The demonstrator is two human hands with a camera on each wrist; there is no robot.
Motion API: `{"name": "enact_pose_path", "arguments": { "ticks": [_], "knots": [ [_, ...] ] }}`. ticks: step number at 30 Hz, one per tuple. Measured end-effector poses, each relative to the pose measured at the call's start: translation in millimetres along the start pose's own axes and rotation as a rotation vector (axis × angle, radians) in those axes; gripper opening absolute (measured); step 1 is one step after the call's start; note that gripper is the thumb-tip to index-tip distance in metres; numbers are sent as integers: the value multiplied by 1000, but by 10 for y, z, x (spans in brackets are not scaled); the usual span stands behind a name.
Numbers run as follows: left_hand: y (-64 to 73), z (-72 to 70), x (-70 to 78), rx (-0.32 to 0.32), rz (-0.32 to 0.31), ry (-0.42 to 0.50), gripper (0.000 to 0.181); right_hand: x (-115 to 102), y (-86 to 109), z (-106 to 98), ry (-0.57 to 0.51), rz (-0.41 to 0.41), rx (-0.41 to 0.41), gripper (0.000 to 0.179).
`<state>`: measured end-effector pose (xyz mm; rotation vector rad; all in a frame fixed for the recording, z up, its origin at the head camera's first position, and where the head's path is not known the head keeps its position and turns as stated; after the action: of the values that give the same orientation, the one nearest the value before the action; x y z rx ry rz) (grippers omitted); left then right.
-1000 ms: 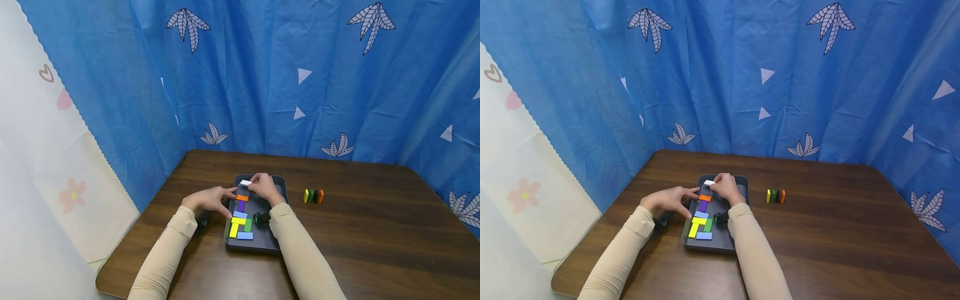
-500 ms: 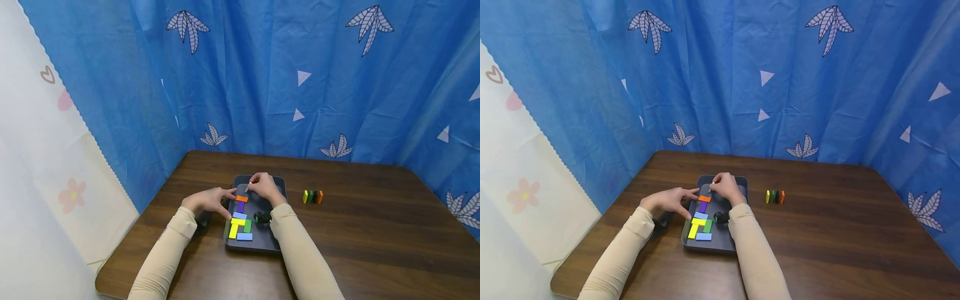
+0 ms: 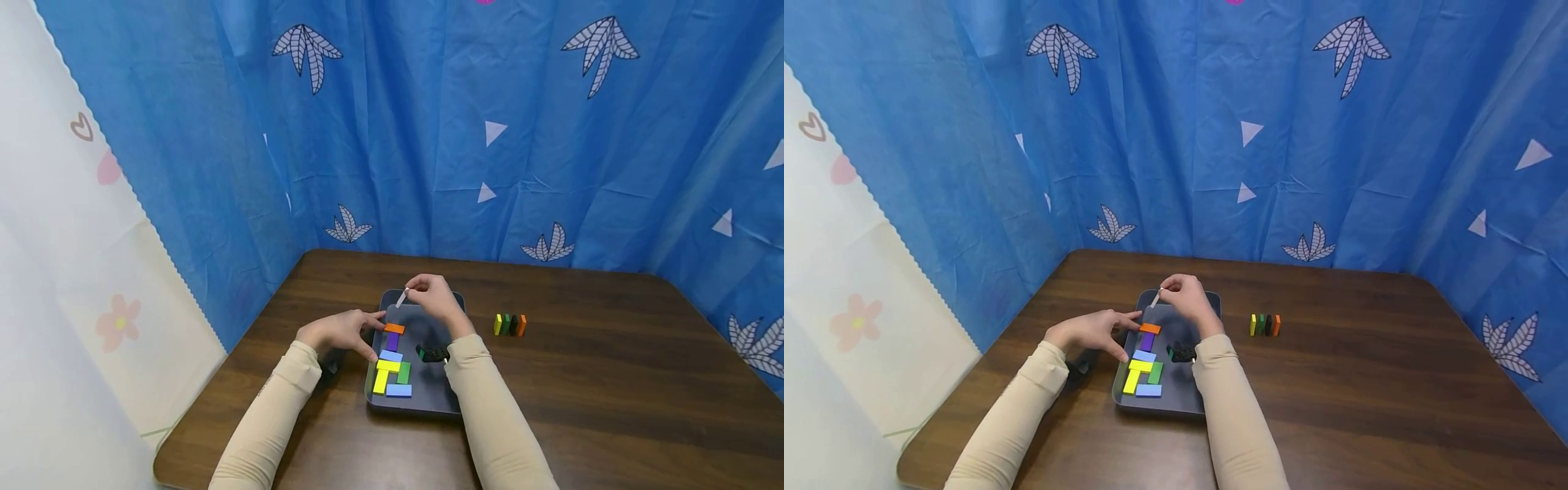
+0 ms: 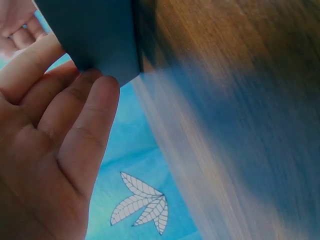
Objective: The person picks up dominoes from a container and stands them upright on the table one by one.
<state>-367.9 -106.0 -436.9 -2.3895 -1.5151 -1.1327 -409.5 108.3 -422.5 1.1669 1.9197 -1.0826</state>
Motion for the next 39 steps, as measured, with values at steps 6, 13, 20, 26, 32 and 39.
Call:
{"name": "enact_pose_path", "arguments": {
  "ticks": [6, 13, 20, 26, 32, 39],
  "knots": [
    [2, 14, 6, 0, 5, -1, 75, -123, 7, -139, -103, -57, 29, 16],
    [13, 16, 17, 4, 11, 5, 76, -283, 64, -266, -150, -101, 22, 18],
    [15, 24, 20, 15, 14, -19, 74, -372, 188, -412, -162, -144, 26, 21],
    [26, 29, 28, 13, 10, -5, 75, -371, 323, -569, -157, -116, 54, 21],
    [25, 36, 28, 16, 14, 0, 75, -343, 414, -695, -153, -71, 51, 24],
    [22, 28, 21, 18, 12, -15, 76, -326, 470, -887, -117, -102, 67, 25]
  ]
}}
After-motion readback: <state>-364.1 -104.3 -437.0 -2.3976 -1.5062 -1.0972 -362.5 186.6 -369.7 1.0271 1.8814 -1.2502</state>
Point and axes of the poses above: each hand's wrist, its own y-axis away from the middle knuckle, its own z-axis out of the palm, x = y × z, the point moved 3 cm from there along -y, towards the middle knuckle, and after that the axes turned 5 degrees about -z, right-handed, at the moved point
